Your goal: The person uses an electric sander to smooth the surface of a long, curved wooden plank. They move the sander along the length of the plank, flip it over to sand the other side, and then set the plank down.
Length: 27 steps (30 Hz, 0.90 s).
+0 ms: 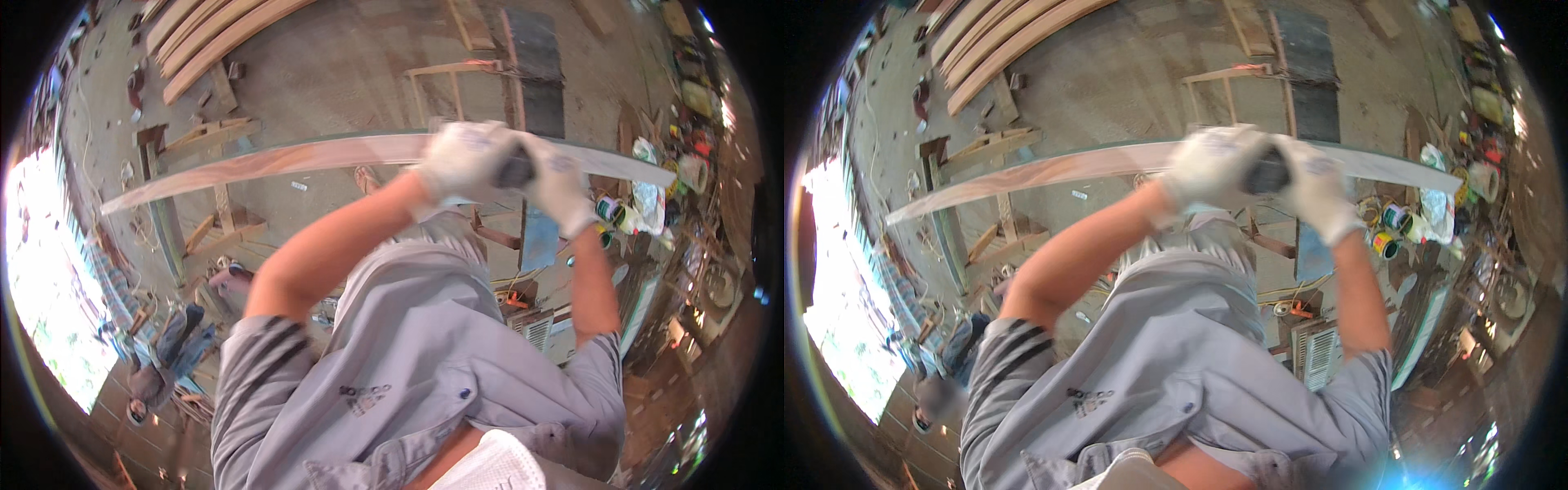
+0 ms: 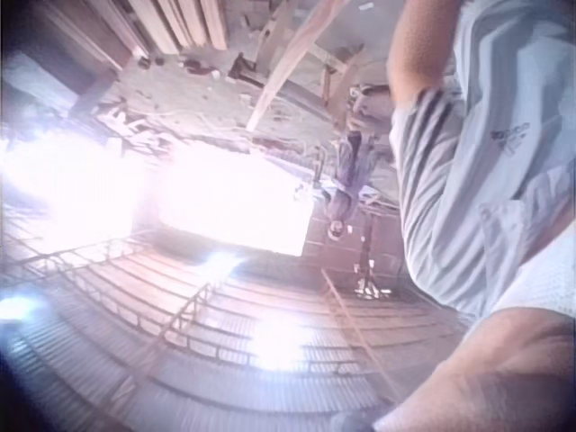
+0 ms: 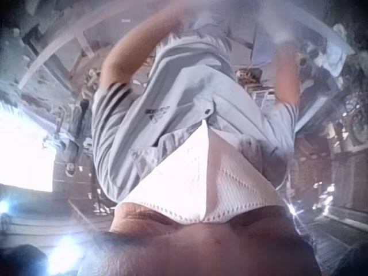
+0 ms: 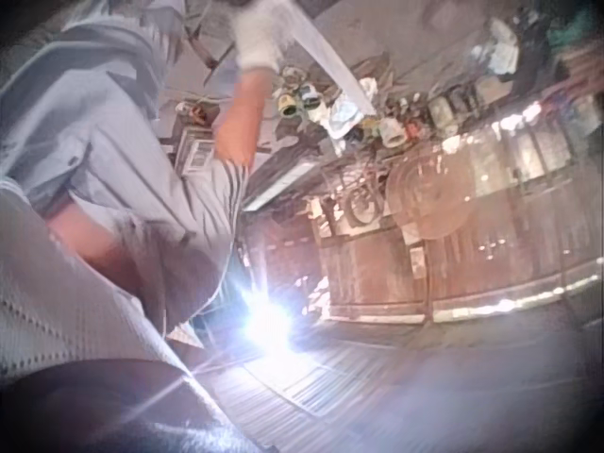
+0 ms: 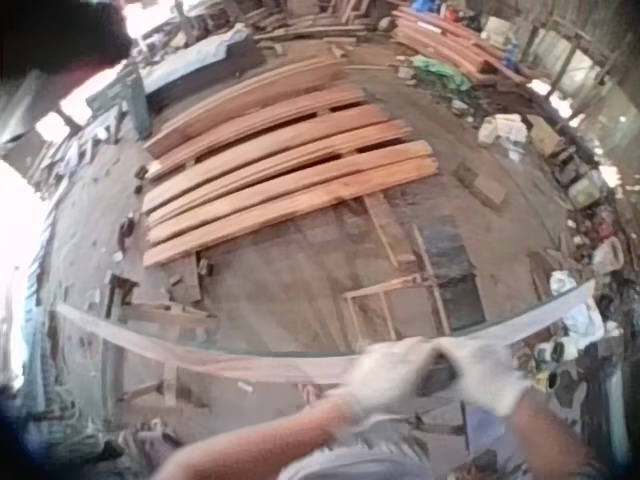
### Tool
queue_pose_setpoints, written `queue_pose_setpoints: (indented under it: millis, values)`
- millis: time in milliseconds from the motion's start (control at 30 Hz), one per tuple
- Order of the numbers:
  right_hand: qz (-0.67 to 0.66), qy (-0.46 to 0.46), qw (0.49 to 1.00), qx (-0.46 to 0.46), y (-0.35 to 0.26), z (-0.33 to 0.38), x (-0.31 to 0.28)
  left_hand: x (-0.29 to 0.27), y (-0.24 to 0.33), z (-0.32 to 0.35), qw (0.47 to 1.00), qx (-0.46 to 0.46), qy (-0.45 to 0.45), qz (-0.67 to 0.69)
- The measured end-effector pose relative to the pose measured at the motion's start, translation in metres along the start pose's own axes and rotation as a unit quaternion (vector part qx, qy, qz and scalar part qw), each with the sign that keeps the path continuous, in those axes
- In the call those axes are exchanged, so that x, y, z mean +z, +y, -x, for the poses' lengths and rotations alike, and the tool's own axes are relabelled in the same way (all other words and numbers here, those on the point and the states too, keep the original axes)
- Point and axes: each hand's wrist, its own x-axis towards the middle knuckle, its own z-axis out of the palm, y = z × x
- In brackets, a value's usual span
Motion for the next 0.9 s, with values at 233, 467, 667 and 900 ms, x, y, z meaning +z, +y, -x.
queue_pose_setpoints:
  millis: [233,467,667,900]
  values:
    - [-0.128,-0.101,0.971,0.173,0.084,0.073,-0.027,0.089,0.036,-0.053,0.977,0.096,0.178,0.067]
    - [-0.011,-0.075,0.994,0.078,-0.07,-0.018,0.045,-0.006,-0.032,0.059,0.964,0.008,0.266,0.002]
    - [-0.057,-0.199,0.975,0.081,-0.207,-0.109,0.106,-0.096,-0.11,0.186,0.96,-0.102,0.259,-0.022]
    - [-0.076,-0.132,0.985,-0.078,-0.345,-0.175,0.201,-0.176,-0.198,0.328,0.95,-0.179,0.249,-0.06]
